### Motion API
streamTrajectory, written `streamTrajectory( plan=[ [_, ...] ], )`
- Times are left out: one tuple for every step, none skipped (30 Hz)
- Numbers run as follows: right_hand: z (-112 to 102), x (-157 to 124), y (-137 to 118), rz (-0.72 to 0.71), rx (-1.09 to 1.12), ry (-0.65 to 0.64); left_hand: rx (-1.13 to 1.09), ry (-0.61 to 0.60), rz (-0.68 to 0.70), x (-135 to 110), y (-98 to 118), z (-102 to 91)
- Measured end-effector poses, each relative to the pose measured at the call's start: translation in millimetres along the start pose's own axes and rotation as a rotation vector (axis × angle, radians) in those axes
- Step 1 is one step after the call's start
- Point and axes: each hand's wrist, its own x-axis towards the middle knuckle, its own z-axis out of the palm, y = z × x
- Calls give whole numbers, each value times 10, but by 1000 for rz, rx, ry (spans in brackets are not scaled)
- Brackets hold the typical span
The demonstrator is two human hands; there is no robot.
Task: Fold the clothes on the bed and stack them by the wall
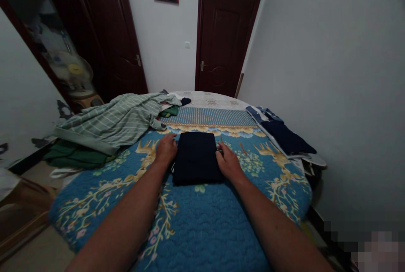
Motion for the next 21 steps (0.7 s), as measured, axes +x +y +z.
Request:
streamTrajectory(
  plan=[
    [-16,0,-19,20,-13,-7,-28,55,34,-45,27,-58],
    [-32,4,-37,44,-28,-15,-65,104,77,-95,71,-112],
    [-47,12,-52,72,-40,-21,-107,132,118,-148,132,-157],
    [-61,25,-65,102,-45,-28,-145,126,146,-205,205,-193],
    [-73,44,-77,132,-38,-35,-169,82,155,-262,284,-216],
    [-83,70,-87,159,-21,-41,-176,17,147,-317,362,-228],
    [-90,100,-99,185,5,-43,-170,-51,130,-366,434,-230],
    [-94,135,-111,215,36,-48,-155,-108,112,-408,494,-225],
    [-94,173,-127,249,75,-65,-142,-149,96,-438,539,-216],
    [-91,210,-146,289,127,-102,-136,-172,86,-457,567,-206],
    [-81,244,-169,340,201,-153,-141,-183,76,-464,579,-198],
    [-66,274,-196,397,300,-215,-156,-188,65,-463,578,-193],
    [-43,297,-228,454,418,-274,-178,-190,51,-455,566,-191],
    [-14,315,-263,502,540,-318,-205,-191,34,-443,548,-193],
    [19,330,-301,537,652,-339,-234,-193,13,-429,529,-199],
    [50,343,-343,557,738,-338,-267,-194,-12,-416,512,-209],
    [75,359,-387,560,791,-327,-303,-192,-40,-405,500,-221],
    [87,382,-437,550,813,-311,-346,-190,-69,-397,496,-237],
    [79,415,-493,529,806,-295,-399,-184,-98,-393,500,-255],
    [50,459,-559,496,772,-279,-472,-174,-124,-393,513,-277],
    [-3,512,-639,449,707,-264,-574,-164,-148,-398,535,-301]
  ],
)
